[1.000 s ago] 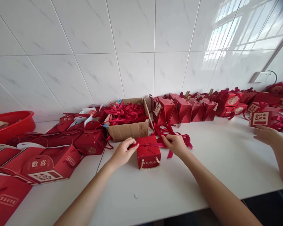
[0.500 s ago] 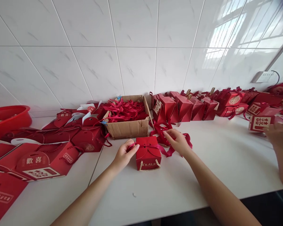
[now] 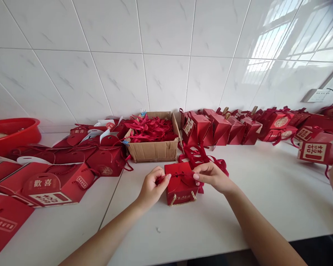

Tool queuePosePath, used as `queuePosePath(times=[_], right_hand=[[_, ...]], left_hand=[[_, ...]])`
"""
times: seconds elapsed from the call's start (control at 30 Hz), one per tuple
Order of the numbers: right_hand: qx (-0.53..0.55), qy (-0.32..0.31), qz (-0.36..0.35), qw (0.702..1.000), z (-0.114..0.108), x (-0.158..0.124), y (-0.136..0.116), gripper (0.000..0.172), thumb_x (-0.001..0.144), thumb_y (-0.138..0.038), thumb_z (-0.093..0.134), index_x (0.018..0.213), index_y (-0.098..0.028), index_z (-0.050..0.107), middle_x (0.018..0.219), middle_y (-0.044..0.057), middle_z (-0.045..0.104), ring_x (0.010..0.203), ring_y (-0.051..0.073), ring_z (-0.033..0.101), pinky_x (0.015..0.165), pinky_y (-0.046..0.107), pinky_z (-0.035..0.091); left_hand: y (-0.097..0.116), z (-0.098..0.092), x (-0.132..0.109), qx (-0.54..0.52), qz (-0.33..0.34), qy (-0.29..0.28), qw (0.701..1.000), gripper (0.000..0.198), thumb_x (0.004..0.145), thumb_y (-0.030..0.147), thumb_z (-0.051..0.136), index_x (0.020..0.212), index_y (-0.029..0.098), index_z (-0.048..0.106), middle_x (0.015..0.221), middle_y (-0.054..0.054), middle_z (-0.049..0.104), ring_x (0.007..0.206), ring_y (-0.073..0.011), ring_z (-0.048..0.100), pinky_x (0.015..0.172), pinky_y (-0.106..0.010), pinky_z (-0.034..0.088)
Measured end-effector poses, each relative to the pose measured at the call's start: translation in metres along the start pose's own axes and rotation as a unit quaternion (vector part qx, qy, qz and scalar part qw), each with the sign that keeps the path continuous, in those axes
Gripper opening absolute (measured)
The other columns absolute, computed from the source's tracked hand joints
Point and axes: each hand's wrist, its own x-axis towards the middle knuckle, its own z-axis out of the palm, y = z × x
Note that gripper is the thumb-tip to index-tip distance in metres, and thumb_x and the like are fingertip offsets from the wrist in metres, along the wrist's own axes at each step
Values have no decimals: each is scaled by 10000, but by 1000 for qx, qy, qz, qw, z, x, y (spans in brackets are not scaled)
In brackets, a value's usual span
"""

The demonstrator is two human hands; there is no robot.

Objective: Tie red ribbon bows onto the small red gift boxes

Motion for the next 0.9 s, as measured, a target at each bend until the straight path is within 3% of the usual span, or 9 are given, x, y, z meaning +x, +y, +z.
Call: queuePosePath(times=[0.17,0.33,0.6,0.67,0.77,0.9], right_hand=[[-65,27,-62,996,10,-2,-1,235,860,-356,602,1005,-209,712,815,47,644,760,143,573,684,278,475],[-95,86,-81,988,18,0,1,332,883,-369,567,1166,-212,640,753,41,648,714,151,580,662,286,484],[-72,82,-79,991,19,-1,2,228,919,-358,521,1067,-203,600,734,16,623,702,122,570,642,247,445],[-46,92,-75,992,21,-1,2,157,894,-344,570,974,-210,551,725,-2,616,701,116,583,655,242,444],[-11,112,-64,992,22,0,4,189,872,-352,601,861,-213,474,702,-16,610,688,117,596,661,245,443],[-74,148,-61,984,23,2,4,200,844,-385,623,842,-201,546,689,8,612,670,135,582,634,260,438]], left_hand=[[4,4,-5,-10,10,-16,1000,395,869,357,486,588,187,265,682,18,347,619,-104,353,598,-246,300],[5,7,-8,-9,15,-24,1000,385,880,348,477,593,185,278,690,17,356,617,-102,357,594,-246,303],[1,8,-7,-6,30,-19,999,375,883,320,482,597,180,282,686,20,370,625,-95,368,603,-237,305],[0,8,-7,-5,33,-17,999,374,884,318,482,599,179,285,684,22,369,620,-91,365,597,-235,301],[0,8,-8,-4,38,-18,999,372,887,318,481,601,178,289,686,22,374,624,-90,369,597,-232,302],[0,8,-7,-1,41,-19,999,373,889,319,478,602,178,287,685,22,372,623,-89,367,598,-232,305]])
